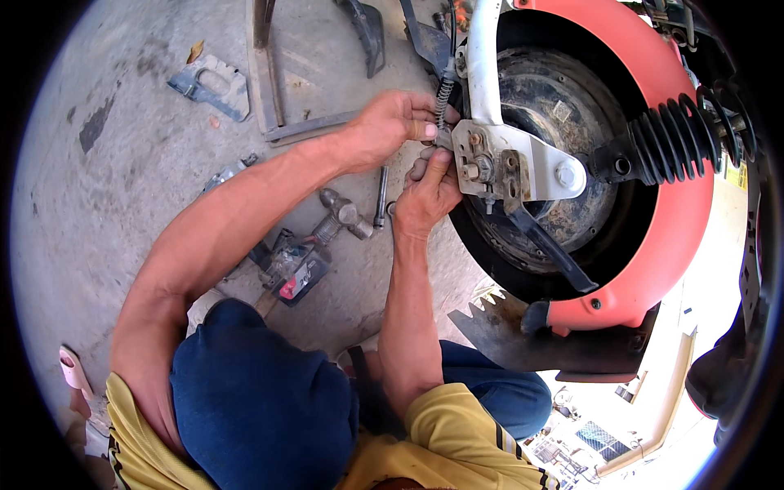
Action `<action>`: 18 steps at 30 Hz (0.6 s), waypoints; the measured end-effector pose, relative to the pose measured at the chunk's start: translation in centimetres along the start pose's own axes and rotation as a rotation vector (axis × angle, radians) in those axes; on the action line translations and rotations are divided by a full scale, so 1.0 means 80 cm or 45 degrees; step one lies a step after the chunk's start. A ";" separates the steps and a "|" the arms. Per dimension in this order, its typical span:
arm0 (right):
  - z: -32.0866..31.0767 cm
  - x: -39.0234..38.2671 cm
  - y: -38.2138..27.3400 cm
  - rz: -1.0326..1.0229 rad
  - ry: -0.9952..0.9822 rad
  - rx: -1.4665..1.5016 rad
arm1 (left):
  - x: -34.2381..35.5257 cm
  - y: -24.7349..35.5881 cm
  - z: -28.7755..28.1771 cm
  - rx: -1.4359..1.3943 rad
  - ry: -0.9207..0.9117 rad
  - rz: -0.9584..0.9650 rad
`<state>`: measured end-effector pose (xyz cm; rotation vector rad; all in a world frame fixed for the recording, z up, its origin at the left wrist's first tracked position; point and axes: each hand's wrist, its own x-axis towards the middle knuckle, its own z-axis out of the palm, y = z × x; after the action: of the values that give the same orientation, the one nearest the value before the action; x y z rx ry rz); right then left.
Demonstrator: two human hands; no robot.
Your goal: The person is repairing the rear brake assembly of a red scooter. They use a cordless impact driver and a screwdriver to remove and reinstall components, including a spring and a black plastic cover.
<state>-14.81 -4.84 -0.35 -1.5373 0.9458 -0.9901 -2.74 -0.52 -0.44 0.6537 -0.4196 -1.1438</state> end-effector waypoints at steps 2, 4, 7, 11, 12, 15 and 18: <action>0.005 -0.004 -0.011 0.319 -0.103 0.495 | 0.003 0.009 -0.001 0.083 -0.012 0.005; -0.010 0.000 -0.009 0.666 -0.401 1.188 | 0.006 0.013 0.000 0.146 -0.016 0.005; -0.008 0.002 -0.023 0.623 -0.232 0.601 | 0.004 0.022 -0.002 0.243 -0.019 -0.025; -0.001 -0.009 -0.018 -0.071 -0.148 -0.125 | 0.001 0.028 -0.001 0.323 -0.035 -0.037; 0.001 -0.009 -0.017 -0.093 -0.127 -0.108 | 0.000 0.028 -0.003 0.338 -0.032 -0.018; 0.002 -0.006 -0.013 -0.013 -0.107 0.058 | 0.001 0.028 -0.006 0.374 -0.081 0.025; -0.009 -0.005 -0.011 0.314 -0.163 0.445 | 0.001 0.030 -0.008 0.465 -0.080 0.017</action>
<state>-15.56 -4.54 0.53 -1.1471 0.8007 -0.8200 -0.63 0.21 0.72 0.9318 -0.6947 -1.0865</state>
